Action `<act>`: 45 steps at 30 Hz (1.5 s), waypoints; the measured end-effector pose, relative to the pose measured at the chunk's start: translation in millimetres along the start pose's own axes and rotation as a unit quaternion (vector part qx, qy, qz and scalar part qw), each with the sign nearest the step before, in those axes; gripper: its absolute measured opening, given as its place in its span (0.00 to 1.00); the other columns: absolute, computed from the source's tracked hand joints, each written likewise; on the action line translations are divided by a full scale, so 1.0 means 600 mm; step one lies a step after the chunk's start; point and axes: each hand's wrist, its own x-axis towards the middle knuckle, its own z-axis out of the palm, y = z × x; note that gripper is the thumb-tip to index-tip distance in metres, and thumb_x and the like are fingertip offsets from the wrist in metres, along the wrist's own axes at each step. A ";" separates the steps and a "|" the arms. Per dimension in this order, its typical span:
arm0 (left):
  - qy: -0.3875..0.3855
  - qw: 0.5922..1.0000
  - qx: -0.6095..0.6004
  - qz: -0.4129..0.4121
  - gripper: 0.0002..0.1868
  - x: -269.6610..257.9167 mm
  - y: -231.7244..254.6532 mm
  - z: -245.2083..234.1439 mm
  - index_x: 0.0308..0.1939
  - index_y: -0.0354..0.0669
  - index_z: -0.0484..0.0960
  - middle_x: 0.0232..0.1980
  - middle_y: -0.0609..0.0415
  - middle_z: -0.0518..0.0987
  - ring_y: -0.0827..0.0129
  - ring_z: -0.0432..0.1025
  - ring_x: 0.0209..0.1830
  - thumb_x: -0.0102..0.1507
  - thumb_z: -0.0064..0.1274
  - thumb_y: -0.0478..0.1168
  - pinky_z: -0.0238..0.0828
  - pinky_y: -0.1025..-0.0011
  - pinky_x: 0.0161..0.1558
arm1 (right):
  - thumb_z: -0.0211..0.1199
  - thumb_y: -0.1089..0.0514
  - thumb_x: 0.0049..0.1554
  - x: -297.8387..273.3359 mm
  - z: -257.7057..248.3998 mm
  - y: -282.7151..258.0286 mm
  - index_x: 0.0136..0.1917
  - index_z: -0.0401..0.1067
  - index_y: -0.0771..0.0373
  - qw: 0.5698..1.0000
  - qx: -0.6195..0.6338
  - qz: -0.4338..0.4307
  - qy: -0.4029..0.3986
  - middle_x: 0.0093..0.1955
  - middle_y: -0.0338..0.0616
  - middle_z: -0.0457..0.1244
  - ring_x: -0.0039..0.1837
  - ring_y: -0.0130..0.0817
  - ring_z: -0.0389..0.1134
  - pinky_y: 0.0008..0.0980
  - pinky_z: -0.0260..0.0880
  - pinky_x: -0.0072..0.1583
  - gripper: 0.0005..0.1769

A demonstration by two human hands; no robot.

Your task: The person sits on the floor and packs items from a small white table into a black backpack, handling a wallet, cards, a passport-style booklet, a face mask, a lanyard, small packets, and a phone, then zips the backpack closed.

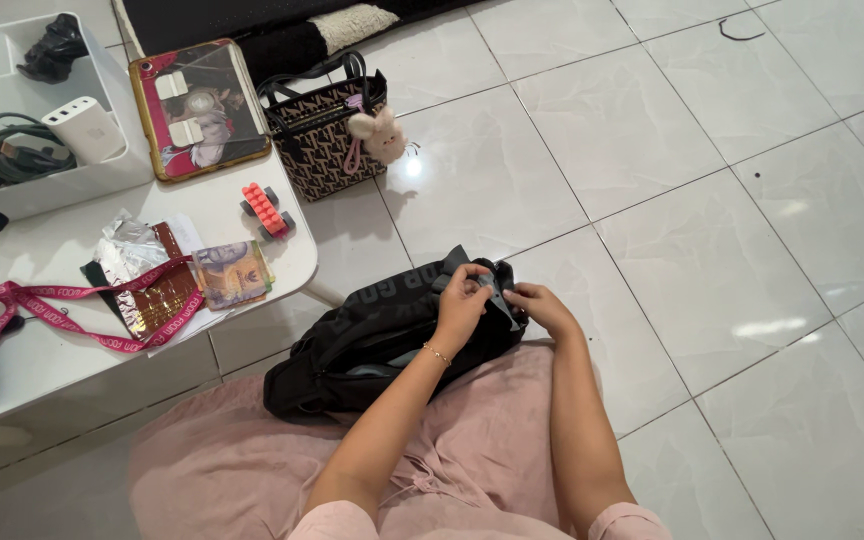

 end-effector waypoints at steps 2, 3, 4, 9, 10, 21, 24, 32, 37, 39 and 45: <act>-0.004 1.000 0.016 0.002 0.15 0.000 0.007 -0.006 0.54 0.39 0.75 0.31 0.60 0.76 0.80 0.68 0.25 0.63 0.56 0.33 0.65 0.79 0.30 | 0.55 0.41 0.63 -0.005 -0.002 0.008 0.55 0.78 0.63 0.998 0.022 -0.037 -0.050 0.50 0.43 0.70 0.54 0.32 0.67 0.32 0.63 0.59 0.24; -0.014 0.999 0.036 0.012 0.17 -0.003 0.008 -0.006 0.57 0.40 0.75 0.33 0.58 0.78 0.78 0.70 0.28 0.64 0.56 0.34 0.67 0.78 0.33 | 0.50 0.38 0.63 -0.009 -0.003 0.010 0.58 0.77 0.60 0.995 0.033 -0.055 -0.076 0.53 0.40 0.71 0.58 0.29 0.68 0.29 0.63 0.63 0.28; -0.024 0.998 0.058 0.025 0.19 -0.001 0.011 -0.005 0.60 0.41 0.74 0.34 0.55 0.79 0.76 0.73 0.32 0.65 0.56 0.36 0.69 0.78 0.37 | 0.45 0.35 0.67 -0.011 -0.004 0.007 0.59 0.78 0.64 0.995 0.042 -0.058 -0.065 0.52 0.44 0.69 0.57 0.33 0.65 0.33 0.62 0.62 0.34; -0.109 0.950 0.246 0.159 0.35 -0.004 -0.001 0.014 0.76 0.46 0.60 0.63 0.47 0.76 0.59 0.70 0.63 0.66 0.55 0.38 0.63 0.65 0.61 | 0.29 0.25 0.57 -0.040 -0.012 -0.019 0.63 0.74 0.61 0.921 0.383 -0.066 -0.011 0.57 0.38 0.71 0.60 0.28 0.69 0.28 0.65 0.63 0.49; -0.110 0.929 0.312 0.165 0.34 -0.006 -0.007 0.016 0.75 0.47 0.63 0.63 0.47 0.77 0.57 0.69 0.64 0.65 0.56 0.38 0.60 0.62 0.62 | 0.36 0.30 0.58 -0.046 -0.018 -0.022 0.63 0.73 0.59 0.926 0.363 -0.101 -0.004 0.55 0.38 0.71 0.58 0.28 0.69 0.27 0.65 0.60 0.41; -0.017 0.967 0.214 0.136 0.15 -0.025 -0.011 -0.048 0.57 0.43 0.81 0.57 0.52 0.80 0.66 0.77 0.46 0.65 0.54 0.35 0.75 0.72 0.47 | 0.73 0.62 0.47 0.021 0.021 -0.001 0.54 0.72 0.61 0.974 -0.027 -0.110 0.198 0.44 0.42 0.65 0.46 0.32 0.65 0.32 0.68 0.48 0.21; 0.027 0.964 0.224 0.139 0.16 -0.041 -0.002 -0.084 0.57 0.41 0.81 0.52 0.53 0.82 0.70 0.75 0.41 0.65 0.54 0.33 0.74 0.74 0.43 | 0.72 0.61 0.49 0.023 0.028 0.009 0.45 0.79 0.62 0.953 -0.154 -0.171 0.197 0.46 0.47 0.65 0.48 0.38 0.67 0.36 0.69 0.51 0.09; 0.103 0.985 0.105 0.093 0.15 -0.075 0.023 -0.209 0.57 0.39 0.80 0.48 0.55 0.84 0.77 0.75 0.41 0.66 0.52 0.34 0.74 0.76 0.47 | 0.73 0.53 0.51 -0.041 0.058 -0.055 0.48 0.80 0.56 0.904 -0.135 -0.239 0.327 0.54 0.49 0.64 0.61 0.46 0.64 0.38 0.66 0.61 0.11; 0.115 0.938 0.305 0.115 0.07 -0.117 0.045 -0.270 0.49 0.43 0.83 0.53 0.50 0.81 0.66 0.78 0.43 0.68 0.55 0.37 0.74 0.72 0.47 | 0.75 0.53 0.45 -0.085 0.160 -0.128 0.42 0.83 0.50 0.850 -0.327 -0.393 0.126 0.71 0.46 0.58 0.74 0.51 0.53 0.53 0.53 0.72 0.09; 0.085 0.886 0.425 0.165 0.05 -0.135 0.049 -0.283 0.45 0.48 0.84 0.58 0.51 0.78 0.60 0.76 0.49 0.65 0.57 0.38 0.74 0.69 0.52 | 0.75 0.58 0.42 -0.080 0.210 -0.139 0.36 0.85 0.48 0.819 -0.437 -0.372 -0.007 0.79 0.47 0.51 0.78 0.57 0.44 0.61 0.44 0.71 0.06; 0.057 0.667 0.736 0.098 0.16 -0.178 0.058 -0.322 0.45 0.62 0.88 0.75 0.51 0.62 0.49 0.60 0.72 0.53 0.61 0.42 0.60 0.49 0.64 | 0.77 0.54 0.39 -0.044 0.261 -0.148 0.57 0.78 0.46 0.784 -0.531 -0.301 0.113 0.84 0.48 0.41 0.81 0.57 0.39 0.63 0.41 0.71 0.30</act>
